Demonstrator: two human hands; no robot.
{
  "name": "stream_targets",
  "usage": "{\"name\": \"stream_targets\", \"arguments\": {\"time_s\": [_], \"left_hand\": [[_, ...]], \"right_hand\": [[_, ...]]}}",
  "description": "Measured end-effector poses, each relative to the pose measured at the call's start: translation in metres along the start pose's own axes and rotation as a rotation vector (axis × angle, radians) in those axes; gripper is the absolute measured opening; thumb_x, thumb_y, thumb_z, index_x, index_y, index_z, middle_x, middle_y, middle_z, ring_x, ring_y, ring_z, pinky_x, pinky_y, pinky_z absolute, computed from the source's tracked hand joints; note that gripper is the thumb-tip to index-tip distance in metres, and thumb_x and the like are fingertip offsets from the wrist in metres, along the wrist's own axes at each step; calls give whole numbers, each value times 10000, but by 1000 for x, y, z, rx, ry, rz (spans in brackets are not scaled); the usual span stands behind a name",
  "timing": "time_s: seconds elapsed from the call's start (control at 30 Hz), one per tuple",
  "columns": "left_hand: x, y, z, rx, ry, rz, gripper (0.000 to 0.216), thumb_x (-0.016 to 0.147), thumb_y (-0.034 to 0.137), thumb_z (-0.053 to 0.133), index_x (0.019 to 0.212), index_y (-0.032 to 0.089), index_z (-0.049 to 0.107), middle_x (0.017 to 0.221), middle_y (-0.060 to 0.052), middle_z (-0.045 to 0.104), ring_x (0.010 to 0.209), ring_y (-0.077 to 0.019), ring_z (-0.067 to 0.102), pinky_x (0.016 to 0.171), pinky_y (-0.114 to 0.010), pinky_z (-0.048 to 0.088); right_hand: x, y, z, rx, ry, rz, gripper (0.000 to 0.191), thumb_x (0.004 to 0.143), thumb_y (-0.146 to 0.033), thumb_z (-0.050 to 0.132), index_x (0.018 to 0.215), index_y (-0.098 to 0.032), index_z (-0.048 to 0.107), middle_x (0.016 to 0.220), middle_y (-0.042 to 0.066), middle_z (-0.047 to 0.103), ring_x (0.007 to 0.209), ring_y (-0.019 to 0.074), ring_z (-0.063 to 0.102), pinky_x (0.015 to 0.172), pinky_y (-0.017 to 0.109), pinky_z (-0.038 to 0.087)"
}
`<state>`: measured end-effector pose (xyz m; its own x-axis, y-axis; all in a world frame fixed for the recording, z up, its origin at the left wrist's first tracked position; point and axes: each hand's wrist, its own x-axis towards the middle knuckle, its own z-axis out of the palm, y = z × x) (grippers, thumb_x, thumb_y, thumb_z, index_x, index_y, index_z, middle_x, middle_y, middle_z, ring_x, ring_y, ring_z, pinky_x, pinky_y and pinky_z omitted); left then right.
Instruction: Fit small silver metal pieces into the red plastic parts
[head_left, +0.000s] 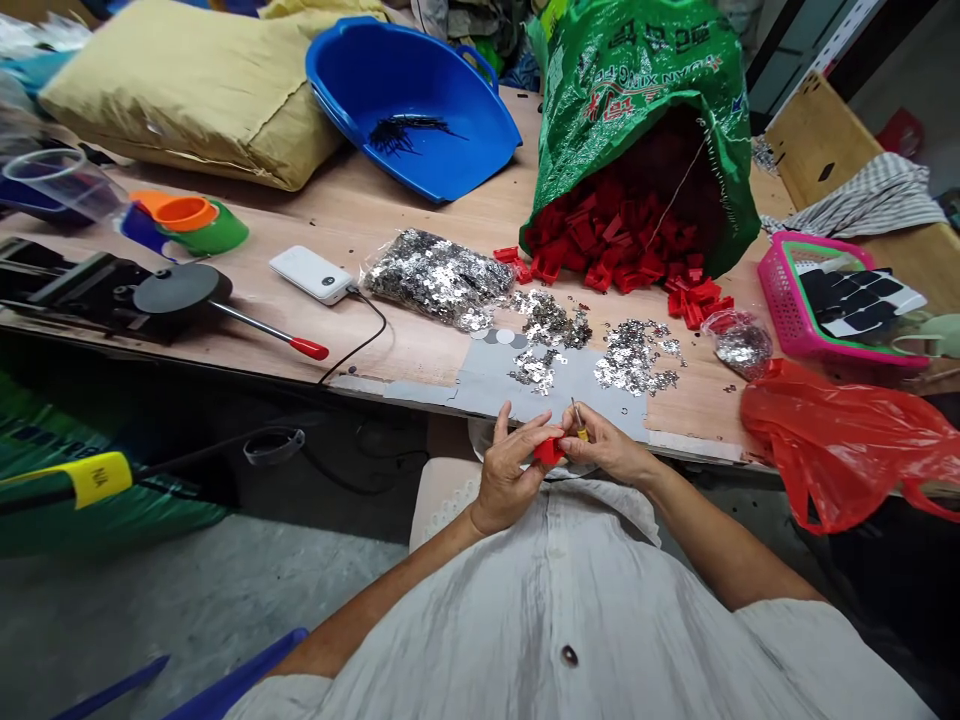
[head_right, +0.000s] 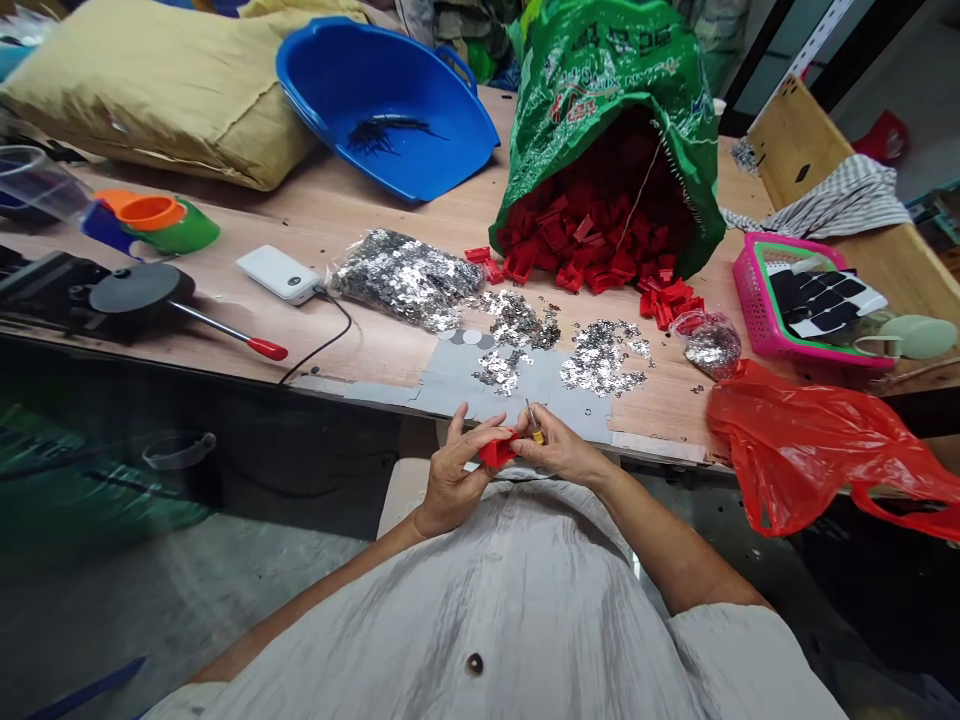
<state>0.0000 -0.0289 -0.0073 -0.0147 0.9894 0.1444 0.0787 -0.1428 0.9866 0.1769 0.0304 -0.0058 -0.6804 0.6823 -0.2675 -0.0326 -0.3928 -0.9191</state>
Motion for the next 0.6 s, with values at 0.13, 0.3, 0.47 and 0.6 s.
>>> {"name": "stream_targets", "arguments": {"time_s": [0.13,0.3,0.47,0.6], "left_hand": [[1,-1,-1,50,-39,61,326,713,129,759,1000,282,735,1004,-35,763,1193,-304,612,1193,-545,31],[6,-7,-6,39,-205,136,264,737,232,775,994,235,719,975,-54,769,1290,-308,531,1197,-551,17],[9,-15,-10,-214,-234,-21,258,731,255,789,976,228,714,1049,-69,755,1394,-294,402,1206,-517,10],[11,-17,-11,-443,-121,-188,261,746,239,773,994,213,696,1051,-91,748,1368,-292,435,1148,-470,274]], "right_hand": [[-4,4,-3,89,-11,21,390,788,-418,739,931,-222,434,723,-77,443,541,56,364,511,194,278],[-6,16,1,264,-48,44,453,710,-367,808,905,-225,424,724,-78,436,534,52,400,489,185,280],[-14,12,-4,159,-40,44,408,740,-382,778,960,-228,471,773,-57,520,546,55,433,501,182,320],[-18,-5,-39,-294,235,-72,315,847,-428,641,1061,-214,550,984,42,638,779,143,579,660,260,436]]}}
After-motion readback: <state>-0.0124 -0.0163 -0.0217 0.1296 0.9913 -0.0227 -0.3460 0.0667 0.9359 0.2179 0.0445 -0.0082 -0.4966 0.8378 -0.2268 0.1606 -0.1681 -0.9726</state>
